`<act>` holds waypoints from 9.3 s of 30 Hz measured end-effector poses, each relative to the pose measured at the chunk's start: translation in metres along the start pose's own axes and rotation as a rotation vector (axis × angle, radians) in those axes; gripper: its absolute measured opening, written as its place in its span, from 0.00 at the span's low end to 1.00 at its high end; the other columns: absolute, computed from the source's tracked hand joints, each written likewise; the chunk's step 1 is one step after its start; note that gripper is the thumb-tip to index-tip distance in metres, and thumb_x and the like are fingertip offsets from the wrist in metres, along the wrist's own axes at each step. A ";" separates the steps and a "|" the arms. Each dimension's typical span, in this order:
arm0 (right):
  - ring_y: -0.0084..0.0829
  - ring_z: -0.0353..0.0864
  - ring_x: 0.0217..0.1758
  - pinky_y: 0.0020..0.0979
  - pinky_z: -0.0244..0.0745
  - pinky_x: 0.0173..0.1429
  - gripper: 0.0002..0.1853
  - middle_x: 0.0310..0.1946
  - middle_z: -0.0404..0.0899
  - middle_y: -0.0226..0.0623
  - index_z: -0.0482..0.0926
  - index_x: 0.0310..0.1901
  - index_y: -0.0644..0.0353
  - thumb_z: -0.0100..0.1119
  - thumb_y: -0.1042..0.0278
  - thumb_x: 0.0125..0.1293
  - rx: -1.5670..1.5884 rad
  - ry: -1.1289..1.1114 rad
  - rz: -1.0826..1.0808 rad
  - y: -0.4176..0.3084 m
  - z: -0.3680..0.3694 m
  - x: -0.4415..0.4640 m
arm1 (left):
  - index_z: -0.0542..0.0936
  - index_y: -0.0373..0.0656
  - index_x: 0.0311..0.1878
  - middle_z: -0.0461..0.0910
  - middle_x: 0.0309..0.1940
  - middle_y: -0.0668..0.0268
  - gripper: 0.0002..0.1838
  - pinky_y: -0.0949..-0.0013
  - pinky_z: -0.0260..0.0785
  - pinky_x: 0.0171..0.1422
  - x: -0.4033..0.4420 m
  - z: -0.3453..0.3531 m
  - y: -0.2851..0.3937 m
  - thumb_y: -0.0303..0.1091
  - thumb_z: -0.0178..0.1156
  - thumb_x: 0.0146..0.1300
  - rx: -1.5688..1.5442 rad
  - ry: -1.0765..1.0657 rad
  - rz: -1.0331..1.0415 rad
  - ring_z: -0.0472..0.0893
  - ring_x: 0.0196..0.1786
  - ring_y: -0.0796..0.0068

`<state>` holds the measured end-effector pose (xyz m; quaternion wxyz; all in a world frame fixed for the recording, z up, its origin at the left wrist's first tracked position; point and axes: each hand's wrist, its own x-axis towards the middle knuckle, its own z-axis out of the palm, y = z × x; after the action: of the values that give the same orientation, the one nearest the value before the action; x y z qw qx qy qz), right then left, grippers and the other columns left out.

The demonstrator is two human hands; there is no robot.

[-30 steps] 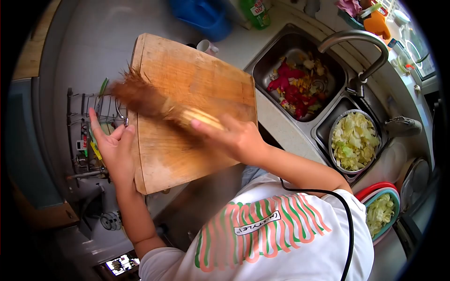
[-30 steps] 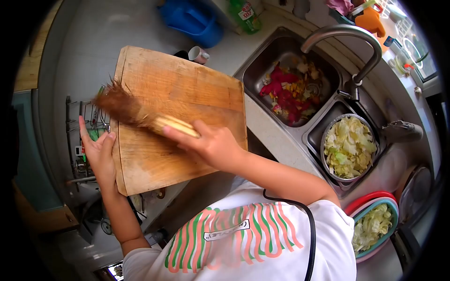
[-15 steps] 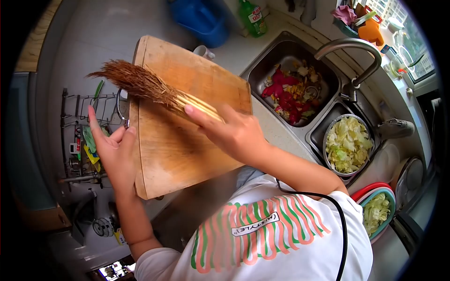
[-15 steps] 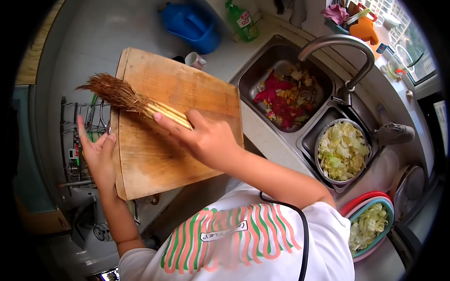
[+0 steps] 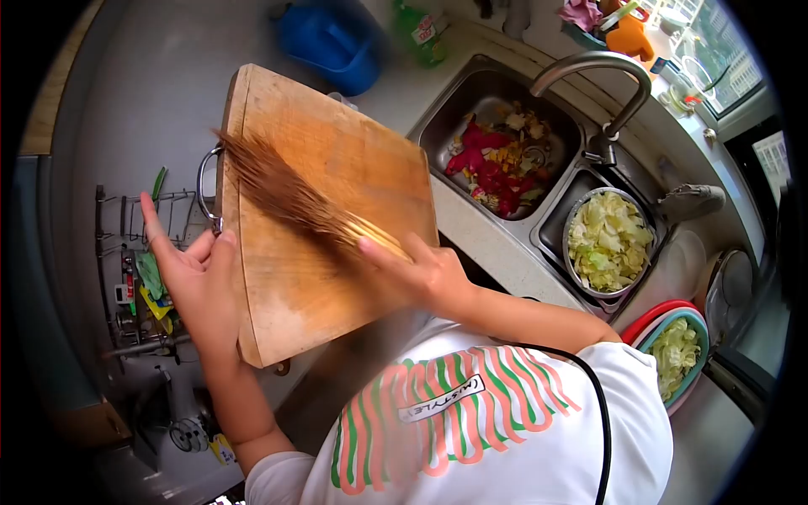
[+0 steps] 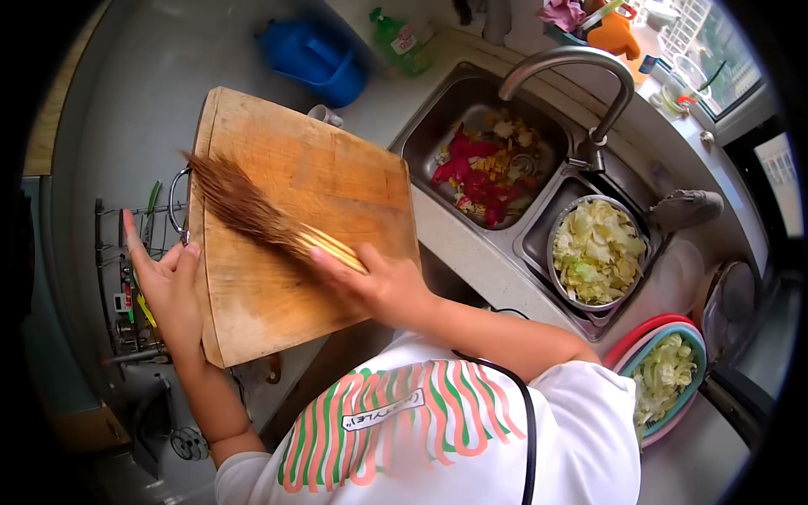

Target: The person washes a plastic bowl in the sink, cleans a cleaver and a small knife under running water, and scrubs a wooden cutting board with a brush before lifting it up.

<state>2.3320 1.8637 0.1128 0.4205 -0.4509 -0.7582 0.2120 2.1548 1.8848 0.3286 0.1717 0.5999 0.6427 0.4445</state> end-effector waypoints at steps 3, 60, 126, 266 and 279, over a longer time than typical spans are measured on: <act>0.48 0.86 0.33 0.49 0.78 0.29 0.25 0.35 0.83 0.53 0.75 0.67 0.35 0.58 0.65 0.68 -0.228 -0.212 0.475 0.097 0.062 -0.045 | 0.40 0.43 0.82 0.78 0.29 0.66 0.47 0.83 0.58 0.33 0.004 -0.009 -0.007 0.17 0.55 0.66 0.013 -0.030 0.014 0.65 0.27 0.89; 0.46 0.86 0.36 0.44 0.81 0.37 0.25 0.42 0.79 0.47 0.70 0.70 0.32 0.50 0.64 0.73 -0.473 -0.269 0.433 0.223 0.034 -0.003 | 0.49 0.45 0.81 0.76 0.39 0.65 0.40 0.79 0.65 0.48 -0.022 -0.051 -0.057 0.18 0.52 0.69 0.086 0.110 -0.076 0.70 0.38 0.82; 0.32 0.75 0.31 0.29 0.72 0.38 0.03 0.34 0.76 0.41 0.76 0.37 0.68 0.51 0.81 0.68 0.090 0.517 0.100 0.139 -0.069 0.116 | 0.48 0.51 0.82 0.85 0.41 0.51 0.44 0.80 0.68 0.46 -0.011 -0.037 -0.051 0.16 0.50 0.64 -0.108 0.302 -0.240 0.80 0.38 0.81; 0.17 0.75 0.31 0.22 0.71 0.38 0.26 0.30 0.82 0.29 0.85 0.37 0.67 0.71 0.44 0.64 -0.011 1.473 0.002 0.108 -0.496 -0.017 | 0.38 0.67 0.82 0.72 0.65 0.59 0.58 0.55 0.67 0.68 0.147 0.363 0.215 0.26 0.70 0.64 -1.293 -0.750 0.380 0.73 0.64 0.68; 0.13 0.73 0.31 0.20 0.69 0.35 0.26 0.31 0.80 0.25 0.84 0.41 0.64 0.66 0.42 0.67 0.055 1.237 0.280 0.143 -0.477 -0.039 | 0.32 0.65 0.82 0.72 0.65 0.57 0.61 0.67 0.71 0.59 0.132 0.417 0.176 0.32 0.72 0.64 -1.102 -0.735 0.342 0.75 0.60 0.73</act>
<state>2.8087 1.8744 0.2610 0.7604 -0.5741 -0.3032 -0.0151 2.5490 2.1393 0.2790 0.5863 0.6300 0.1186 0.4952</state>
